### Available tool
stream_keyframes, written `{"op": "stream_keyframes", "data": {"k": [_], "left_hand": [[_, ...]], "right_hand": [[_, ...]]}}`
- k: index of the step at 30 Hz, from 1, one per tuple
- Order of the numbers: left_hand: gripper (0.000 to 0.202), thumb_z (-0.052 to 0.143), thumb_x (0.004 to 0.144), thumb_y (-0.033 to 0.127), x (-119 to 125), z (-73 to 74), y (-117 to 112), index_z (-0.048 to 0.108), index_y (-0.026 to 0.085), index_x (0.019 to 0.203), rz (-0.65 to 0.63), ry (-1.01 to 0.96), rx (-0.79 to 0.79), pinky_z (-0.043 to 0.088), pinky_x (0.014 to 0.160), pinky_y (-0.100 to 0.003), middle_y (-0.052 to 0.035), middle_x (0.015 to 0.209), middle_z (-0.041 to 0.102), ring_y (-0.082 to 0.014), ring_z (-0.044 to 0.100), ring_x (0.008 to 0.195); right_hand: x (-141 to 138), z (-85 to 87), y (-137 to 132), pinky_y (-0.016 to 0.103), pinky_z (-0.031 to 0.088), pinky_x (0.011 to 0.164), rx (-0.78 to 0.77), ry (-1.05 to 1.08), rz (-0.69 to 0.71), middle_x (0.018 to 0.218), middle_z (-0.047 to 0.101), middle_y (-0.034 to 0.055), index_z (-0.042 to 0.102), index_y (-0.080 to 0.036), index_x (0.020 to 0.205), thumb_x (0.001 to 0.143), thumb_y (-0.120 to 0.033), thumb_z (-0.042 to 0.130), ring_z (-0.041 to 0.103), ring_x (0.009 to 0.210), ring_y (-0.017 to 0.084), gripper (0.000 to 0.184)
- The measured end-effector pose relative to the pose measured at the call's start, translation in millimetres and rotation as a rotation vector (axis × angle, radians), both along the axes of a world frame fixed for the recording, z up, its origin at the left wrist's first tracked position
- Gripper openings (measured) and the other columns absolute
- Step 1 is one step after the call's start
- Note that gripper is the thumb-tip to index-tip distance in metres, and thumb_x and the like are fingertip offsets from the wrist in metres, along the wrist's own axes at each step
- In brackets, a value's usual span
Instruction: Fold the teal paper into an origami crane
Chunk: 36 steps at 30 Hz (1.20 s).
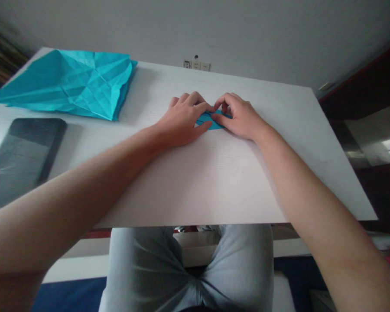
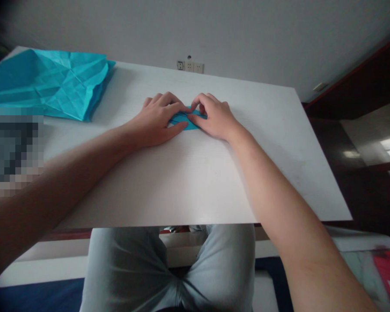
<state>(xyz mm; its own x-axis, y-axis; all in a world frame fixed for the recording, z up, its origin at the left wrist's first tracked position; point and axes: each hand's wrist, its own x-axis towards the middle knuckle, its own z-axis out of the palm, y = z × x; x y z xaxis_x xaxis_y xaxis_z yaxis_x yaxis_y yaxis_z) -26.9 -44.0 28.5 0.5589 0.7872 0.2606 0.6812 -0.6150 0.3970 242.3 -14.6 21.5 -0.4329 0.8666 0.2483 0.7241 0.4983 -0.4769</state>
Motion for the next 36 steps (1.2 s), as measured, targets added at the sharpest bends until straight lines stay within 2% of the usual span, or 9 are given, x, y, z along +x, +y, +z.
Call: {"op": "stream_keyframes", "data": {"k": [11,20,25,33,36], "left_hand": [[0.054,0.065,0.114,0.040,0.1,-0.3,-0.3,0.081,0.029,0.163,0.007,0.008,0.000,0.045,0.137,-0.081,-0.0197,0.166,0.071,-0.0508,0.063,0.157],[0.053,0.065,0.114,0.042,0.4,2.1,-1.7,0.081,0.028,0.163,0.011,0.014,-0.023,0.043,0.139,-0.083,-0.0203,0.168,0.071,-0.0511,0.062,0.158],[0.052,0.064,0.115,0.043,1.0,4.7,-3.3,0.081,0.028,0.162,0.023,0.030,-0.027,0.045,0.139,-0.082,-0.0212,0.168,0.070,-0.0510,0.064,0.158],[0.046,0.067,0.114,0.040,1.7,3.6,-2.7,0.081,0.028,0.156,0.021,0.018,-0.013,0.046,0.139,-0.080,-0.0209,0.165,0.071,-0.0501,0.065,0.158],[0.048,0.065,0.114,0.039,2.3,5.5,-3.7,0.081,0.029,0.159,0.019,0.023,-0.038,0.044,0.140,-0.081,-0.0213,0.168,0.070,-0.0509,0.063,0.160]], "right_hand": [[0.6,-1.9,1.7,0.061,0.060,0.114,-0.010,0.004,0.000,0.125,0.078,0.0098,0.078,-0.030,0.132,0.112,-0.075,0.085,0.074,0.116,0.036,0.049],[-1.2,1.1,-1.0,0.056,0.058,0.113,-0.028,0.008,-0.028,0.124,0.078,0.0088,0.076,-0.031,0.129,0.113,-0.077,0.083,0.073,0.116,0.035,0.049],[-2.3,4.0,-3.1,0.057,0.058,0.112,-0.041,0.001,-0.032,0.126,0.079,0.0092,0.077,-0.032,0.127,0.114,-0.074,0.083,0.073,0.115,0.035,0.045],[-4.3,6.2,-5.5,0.056,0.058,0.112,-0.031,0.032,-0.032,0.118,0.080,0.0089,0.078,-0.032,0.127,0.116,-0.084,0.073,0.073,0.116,0.036,0.053],[-3.8,6.2,-5.2,0.056,0.058,0.111,-0.029,0.017,-0.031,0.120,0.079,0.0094,0.078,-0.032,0.127,0.113,-0.080,0.080,0.073,0.115,0.036,0.050]]}}
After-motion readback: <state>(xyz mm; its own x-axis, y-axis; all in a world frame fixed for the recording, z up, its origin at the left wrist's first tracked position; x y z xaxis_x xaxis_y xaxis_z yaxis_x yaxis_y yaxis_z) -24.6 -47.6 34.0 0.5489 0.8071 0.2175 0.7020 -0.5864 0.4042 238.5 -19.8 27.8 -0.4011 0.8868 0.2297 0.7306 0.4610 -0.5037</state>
